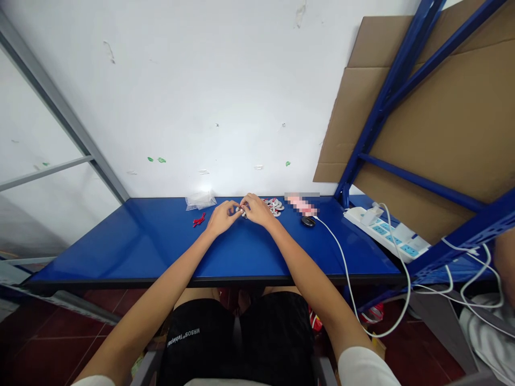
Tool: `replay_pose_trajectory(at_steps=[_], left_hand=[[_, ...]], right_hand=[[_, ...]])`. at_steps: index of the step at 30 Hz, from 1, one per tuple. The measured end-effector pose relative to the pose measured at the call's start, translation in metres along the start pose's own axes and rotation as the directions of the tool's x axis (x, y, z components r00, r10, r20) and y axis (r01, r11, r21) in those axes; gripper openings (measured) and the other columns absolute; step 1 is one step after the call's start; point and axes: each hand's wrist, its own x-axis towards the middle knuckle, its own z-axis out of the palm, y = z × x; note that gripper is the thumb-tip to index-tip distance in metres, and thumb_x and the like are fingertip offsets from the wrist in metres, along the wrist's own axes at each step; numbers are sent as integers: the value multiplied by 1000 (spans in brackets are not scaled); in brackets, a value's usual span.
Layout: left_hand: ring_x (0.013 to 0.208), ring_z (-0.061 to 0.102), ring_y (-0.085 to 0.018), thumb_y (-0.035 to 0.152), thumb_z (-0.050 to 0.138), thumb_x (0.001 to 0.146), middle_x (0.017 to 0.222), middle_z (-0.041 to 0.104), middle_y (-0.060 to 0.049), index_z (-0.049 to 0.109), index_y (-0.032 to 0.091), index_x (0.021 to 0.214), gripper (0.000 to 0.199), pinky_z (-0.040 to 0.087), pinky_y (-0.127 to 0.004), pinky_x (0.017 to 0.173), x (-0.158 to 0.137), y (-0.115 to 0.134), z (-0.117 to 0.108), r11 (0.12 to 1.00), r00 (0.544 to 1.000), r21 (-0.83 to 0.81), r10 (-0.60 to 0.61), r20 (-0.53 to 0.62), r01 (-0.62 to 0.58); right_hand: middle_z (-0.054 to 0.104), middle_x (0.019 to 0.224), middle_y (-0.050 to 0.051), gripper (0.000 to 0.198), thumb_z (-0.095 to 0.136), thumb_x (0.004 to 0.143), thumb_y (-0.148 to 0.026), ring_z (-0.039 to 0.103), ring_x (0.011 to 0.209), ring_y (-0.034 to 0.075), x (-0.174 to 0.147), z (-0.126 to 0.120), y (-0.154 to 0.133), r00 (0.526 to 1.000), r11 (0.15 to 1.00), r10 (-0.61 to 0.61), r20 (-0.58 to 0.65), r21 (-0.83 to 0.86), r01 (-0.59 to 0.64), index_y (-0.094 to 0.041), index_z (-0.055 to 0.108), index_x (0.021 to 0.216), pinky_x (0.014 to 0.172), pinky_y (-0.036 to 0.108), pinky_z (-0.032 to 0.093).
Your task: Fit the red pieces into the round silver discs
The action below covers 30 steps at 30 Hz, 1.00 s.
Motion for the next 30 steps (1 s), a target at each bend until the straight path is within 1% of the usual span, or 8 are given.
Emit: replay_pose_trajectory(at_steps=[4,8,13,18,21,24,27,30], left_hand=[[80,64,-21,26,65,94,88,69,-4,76,24,97,12,49,-33,76,0,-8,3,1000,1000,16,-15,19,15],[82,66,-22,27,61,96,88,71,-5,74,23,98,14,50,-34,78,2,-12,-4,996,996,48,-72,-56,74],[90,71,-30,29,60,95,95,76,-11,75,23,91,17,52,-39,82,7,-32,-40,964,970,144,-206,-126,223],[96,74,-40,37,63,91,99,80,-18,77,23,90,20,54,-47,84,2,-79,-85,803,831,233,-493,-259,549],[90,75,-39,40,72,82,86,79,-18,77,24,81,17,55,-47,82,-2,-99,-90,821,866,277,-465,-182,499],[83,74,-36,48,81,74,76,76,-14,76,25,75,24,56,-45,80,-5,-105,-82,833,886,306,-452,-107,462],[78,72,-32,48,87,70,75,76,-11,76,26,74,25,56,-42,79,-5,-102,-74,827,883,330,-467,-49,456],[79,72,-30,37,83,77,78,77,-10,77,27,74,12,55,-41,80,-6,-94,-72,827,878,332,-478,-11,454]], right_hand=[[71,107,7,19,55,98,-9,64,105,23,1,-6,4,998,999,46,-42,-20,-46,-21,69,102,93,34,49],[72,106,10,19,55,98,-10,63,106,26,-1,-19,17,986,979,116,-122,-155,-135,-21,70,101,94,37,47],[73,105,15,19,56,97,-11,62,106,32,-7,-35,44,948,906,236,-215,-304,-295,-18,73,97,92,41,47],[74,105,17,19,59,94,-9,62,107,34,-12,-38,59,934,863,330,-135,-357,-357,-16,77,94,93,43,48],[74,109,16,15,63,97,-16,62,112,33,-9,-33,50,965,914,222,-139,-316,-255,-17,78,102,100,44,48],[76,111,13,16,71,98,-29,64,114,31,-6,-23,35,994,965,100,-36,-242,-106,-20,80,107,102,42,49],[79,107,11,23,87,87,-37,69,107,29,-5,-12,24,984,976,97,149,-207,-65,-23,84,104,96,38,52],[81,102,8,20,90,83,-36,73,96,27,-4,-9,20,955,973,121,269,-225,-60,-25,87,100,85,31,52]])
